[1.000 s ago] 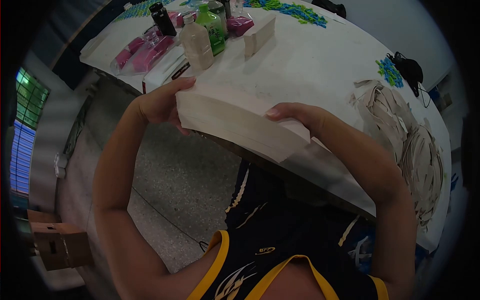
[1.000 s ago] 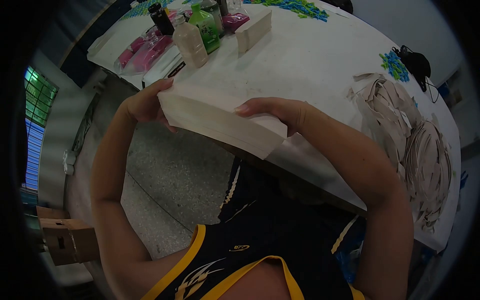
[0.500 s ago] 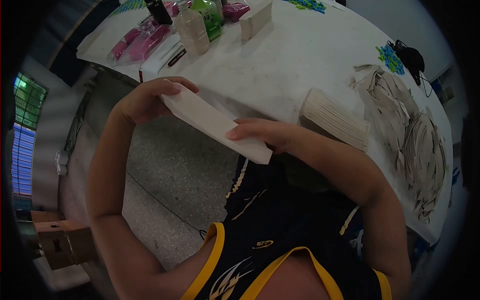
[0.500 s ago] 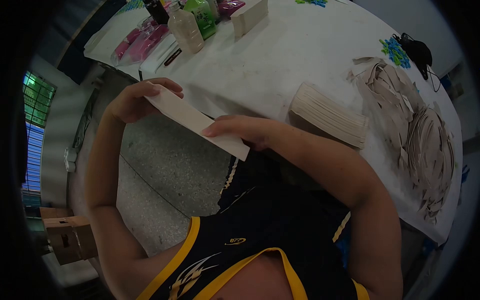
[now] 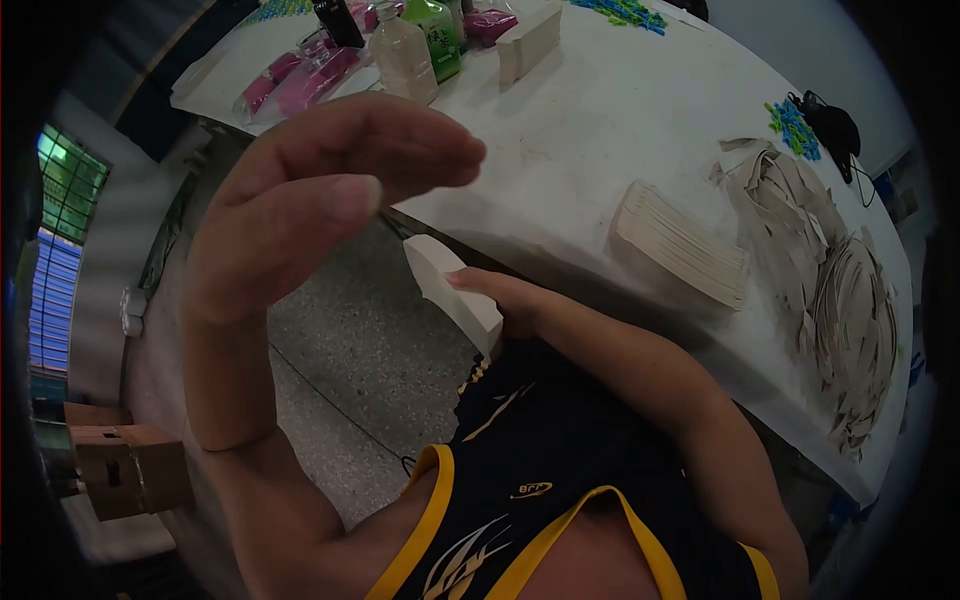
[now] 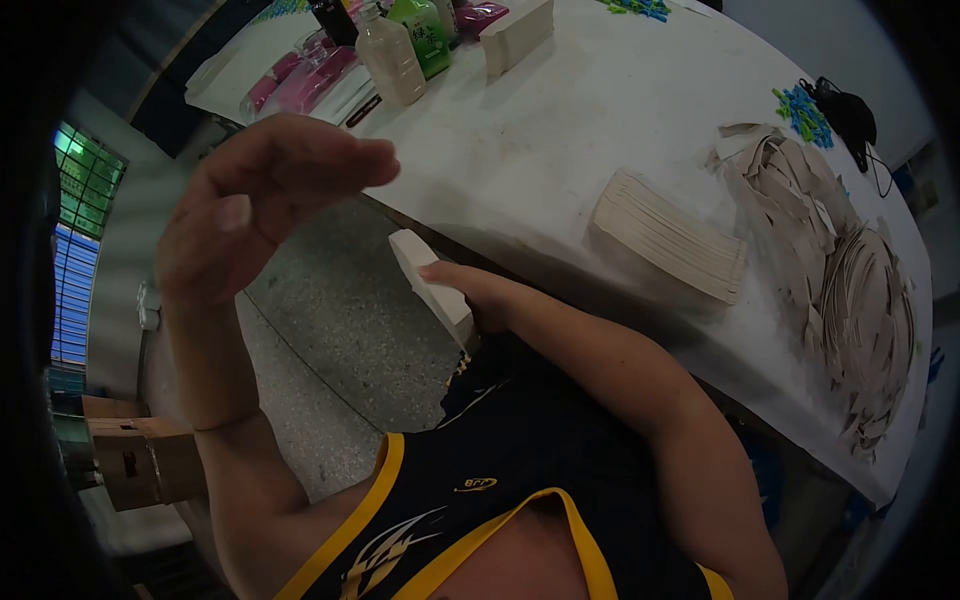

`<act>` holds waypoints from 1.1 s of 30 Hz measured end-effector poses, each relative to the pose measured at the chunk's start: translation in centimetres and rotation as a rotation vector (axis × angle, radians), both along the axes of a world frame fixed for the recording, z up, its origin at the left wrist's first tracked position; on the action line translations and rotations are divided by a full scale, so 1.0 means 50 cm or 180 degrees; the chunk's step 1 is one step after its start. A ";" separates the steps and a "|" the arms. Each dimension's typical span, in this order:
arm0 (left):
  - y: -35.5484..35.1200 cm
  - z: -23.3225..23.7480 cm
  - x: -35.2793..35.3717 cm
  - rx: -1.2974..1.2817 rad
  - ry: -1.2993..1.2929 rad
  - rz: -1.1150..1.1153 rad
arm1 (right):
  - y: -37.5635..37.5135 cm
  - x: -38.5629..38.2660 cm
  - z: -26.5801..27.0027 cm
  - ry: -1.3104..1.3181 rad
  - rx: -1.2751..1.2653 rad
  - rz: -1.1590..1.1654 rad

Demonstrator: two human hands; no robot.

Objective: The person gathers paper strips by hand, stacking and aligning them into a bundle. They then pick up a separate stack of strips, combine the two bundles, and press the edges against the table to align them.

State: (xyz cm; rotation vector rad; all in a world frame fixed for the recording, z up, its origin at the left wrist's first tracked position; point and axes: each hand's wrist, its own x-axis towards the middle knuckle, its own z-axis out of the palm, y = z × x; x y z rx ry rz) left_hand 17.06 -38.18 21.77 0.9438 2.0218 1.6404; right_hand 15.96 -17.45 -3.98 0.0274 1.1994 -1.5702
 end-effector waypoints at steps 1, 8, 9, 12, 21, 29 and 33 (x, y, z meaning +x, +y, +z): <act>-0.012 -0.005 0.006 0.0375 0.0231 0.0128 | 0.008 -0.002 -0.005 0.0010 -0.0006 0.0001; -0.124 -0.431 0.012 0.0599 -0.1526 0.3578 | 0.044 -0.005 0.028 0.0530 -0.0027 -0.0140; -0.120 -0.492 0.025 0.0837 -0.2286 0.3670 | 0.042 0.000 0.037 0.0721 -0.0236 -0.0122; -0.081 -0.584 0.041 0.1941 -0.3484 0.3244 | 0.026 0.007 0.004 0.0943 -0.0303 -0.0136; -0.020 -0.540 -0.002 0.2568 -0.1960 0.2106 | 0.037 0.023 -0.001 0.1562 -0.0010 0.0000; 0.014 -0.447 -0.010 0.2426 -0.1465 0.3005 | 0.046 -0.005 -0.028 0.0609 -0.0450 -0.0336; 0.008 -0.430 -0.014 0.2377 -0.1185 0.3137 | 0.026 -0.003 -0.046 0.0676 -0.0172 -0.0612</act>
